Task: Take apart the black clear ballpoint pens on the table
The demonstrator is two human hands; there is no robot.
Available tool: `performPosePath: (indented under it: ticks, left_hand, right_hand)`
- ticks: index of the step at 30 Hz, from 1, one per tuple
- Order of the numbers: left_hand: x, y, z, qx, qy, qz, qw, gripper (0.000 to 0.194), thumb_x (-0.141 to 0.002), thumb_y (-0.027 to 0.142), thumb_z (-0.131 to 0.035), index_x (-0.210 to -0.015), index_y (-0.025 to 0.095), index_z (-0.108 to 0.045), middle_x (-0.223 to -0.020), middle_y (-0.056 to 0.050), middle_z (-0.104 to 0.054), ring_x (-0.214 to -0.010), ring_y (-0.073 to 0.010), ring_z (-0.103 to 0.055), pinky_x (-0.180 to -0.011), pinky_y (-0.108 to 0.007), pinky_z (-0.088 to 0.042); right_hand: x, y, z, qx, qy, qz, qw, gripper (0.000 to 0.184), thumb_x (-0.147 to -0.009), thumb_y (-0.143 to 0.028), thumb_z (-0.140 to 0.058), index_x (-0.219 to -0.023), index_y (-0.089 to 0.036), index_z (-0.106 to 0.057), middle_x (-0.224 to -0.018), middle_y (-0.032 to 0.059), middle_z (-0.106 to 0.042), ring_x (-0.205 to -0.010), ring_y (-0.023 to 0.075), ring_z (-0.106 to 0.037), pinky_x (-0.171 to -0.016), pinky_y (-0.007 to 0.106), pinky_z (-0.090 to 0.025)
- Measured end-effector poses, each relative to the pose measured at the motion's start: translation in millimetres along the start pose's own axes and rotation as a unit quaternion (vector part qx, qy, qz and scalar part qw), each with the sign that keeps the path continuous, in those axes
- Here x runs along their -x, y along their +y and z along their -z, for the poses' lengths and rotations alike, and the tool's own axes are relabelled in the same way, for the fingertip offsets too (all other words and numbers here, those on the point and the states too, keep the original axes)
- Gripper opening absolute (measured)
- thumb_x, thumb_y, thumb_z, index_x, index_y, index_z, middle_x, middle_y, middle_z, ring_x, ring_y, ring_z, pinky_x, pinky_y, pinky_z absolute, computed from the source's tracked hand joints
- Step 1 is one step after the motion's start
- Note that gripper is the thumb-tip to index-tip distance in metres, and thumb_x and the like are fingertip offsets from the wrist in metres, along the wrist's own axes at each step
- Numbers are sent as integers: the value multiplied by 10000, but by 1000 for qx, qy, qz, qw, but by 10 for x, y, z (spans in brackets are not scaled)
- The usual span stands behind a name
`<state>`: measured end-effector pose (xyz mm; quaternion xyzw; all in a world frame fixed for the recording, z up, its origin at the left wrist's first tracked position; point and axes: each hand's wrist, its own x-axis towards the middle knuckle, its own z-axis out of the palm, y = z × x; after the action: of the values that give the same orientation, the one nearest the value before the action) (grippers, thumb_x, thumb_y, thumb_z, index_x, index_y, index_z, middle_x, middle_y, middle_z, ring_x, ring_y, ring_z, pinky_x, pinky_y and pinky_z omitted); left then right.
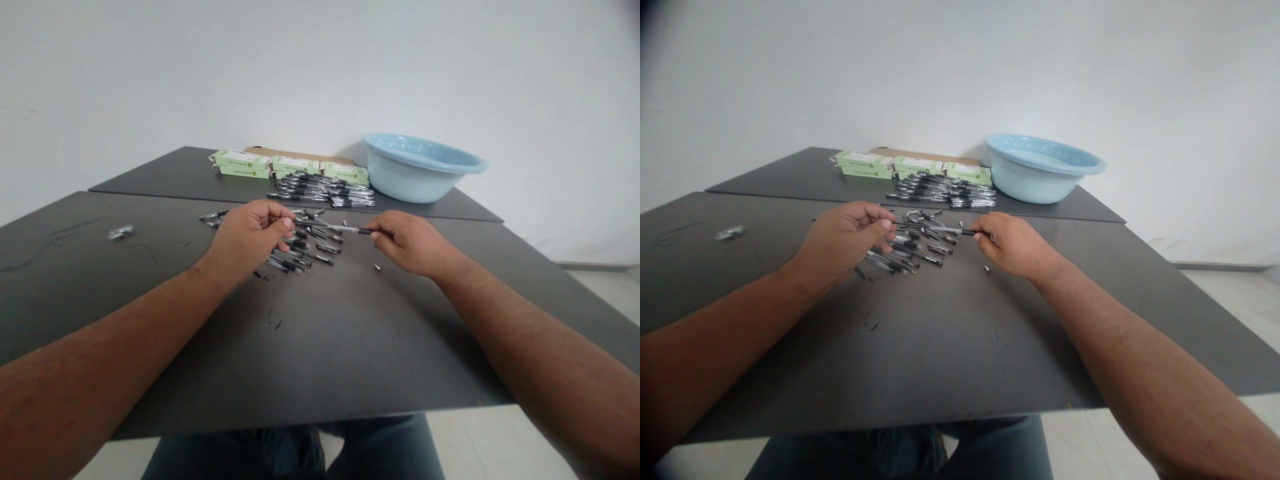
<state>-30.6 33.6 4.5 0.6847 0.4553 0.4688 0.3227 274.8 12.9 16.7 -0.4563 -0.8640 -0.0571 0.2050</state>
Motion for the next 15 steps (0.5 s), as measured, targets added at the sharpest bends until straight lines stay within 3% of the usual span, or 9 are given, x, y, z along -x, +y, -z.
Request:
performPosePath:
  ticks: [15]
  left_hand:
    - [4, -18, -5, 6, 0, -11, 1000, 171, -871, 273, -670, -979, 145, -706, -817, -48, -730, -654, -140, -701, -563, -225, -600]
  right_hand:
    - [-5, -7, 6, -4, -4, -6, 1000, 246, -962, -252, -514, -1081, -181, -717, -1016, 99, -746, -938, 249, -676, -839, 338, -486]
